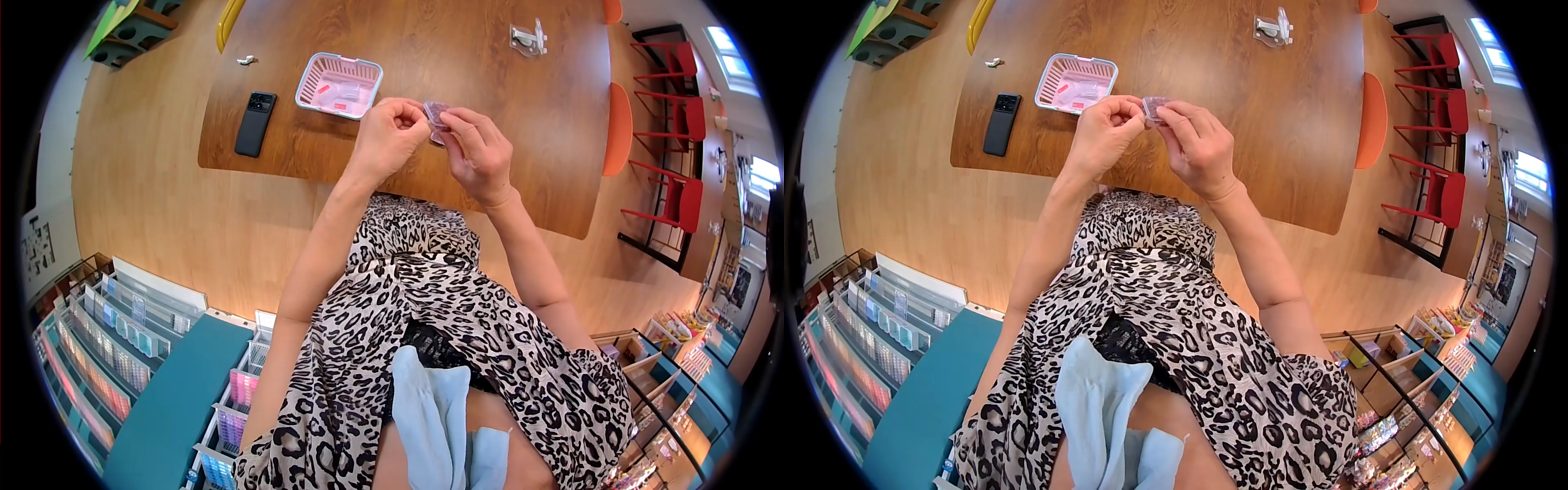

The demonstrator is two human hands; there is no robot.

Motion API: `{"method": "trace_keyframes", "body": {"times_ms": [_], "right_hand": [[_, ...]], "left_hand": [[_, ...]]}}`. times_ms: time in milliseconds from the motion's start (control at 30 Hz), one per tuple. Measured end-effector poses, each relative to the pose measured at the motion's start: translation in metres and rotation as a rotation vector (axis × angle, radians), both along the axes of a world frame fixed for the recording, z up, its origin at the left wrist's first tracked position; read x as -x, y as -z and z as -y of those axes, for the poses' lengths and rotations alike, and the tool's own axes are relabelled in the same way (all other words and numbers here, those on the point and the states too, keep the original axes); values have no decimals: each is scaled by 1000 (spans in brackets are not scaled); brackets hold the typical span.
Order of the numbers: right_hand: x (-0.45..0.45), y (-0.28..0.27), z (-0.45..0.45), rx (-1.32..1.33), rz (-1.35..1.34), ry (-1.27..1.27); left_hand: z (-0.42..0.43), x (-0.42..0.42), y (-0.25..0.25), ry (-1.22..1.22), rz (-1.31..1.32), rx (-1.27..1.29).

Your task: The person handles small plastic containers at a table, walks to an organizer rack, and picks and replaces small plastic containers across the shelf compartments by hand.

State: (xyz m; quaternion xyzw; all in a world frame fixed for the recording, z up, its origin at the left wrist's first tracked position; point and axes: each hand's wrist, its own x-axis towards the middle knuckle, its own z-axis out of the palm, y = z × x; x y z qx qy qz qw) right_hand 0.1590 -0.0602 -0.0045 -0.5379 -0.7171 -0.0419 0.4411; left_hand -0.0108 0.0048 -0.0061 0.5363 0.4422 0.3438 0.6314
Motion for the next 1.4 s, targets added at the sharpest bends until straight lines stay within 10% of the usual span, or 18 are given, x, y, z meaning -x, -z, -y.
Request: {"method": "trace_keyframes", "body": {"times_ms": [1067, 1400], "right_hand": [[4, 12, 13, 301, -549, -81], [-11, 35, 15, 619, -1119, -191]], "left_hand": [[-7, 6, -14, 115, 117, 259], [2, 10, 28, 117, 74, 61]]}}
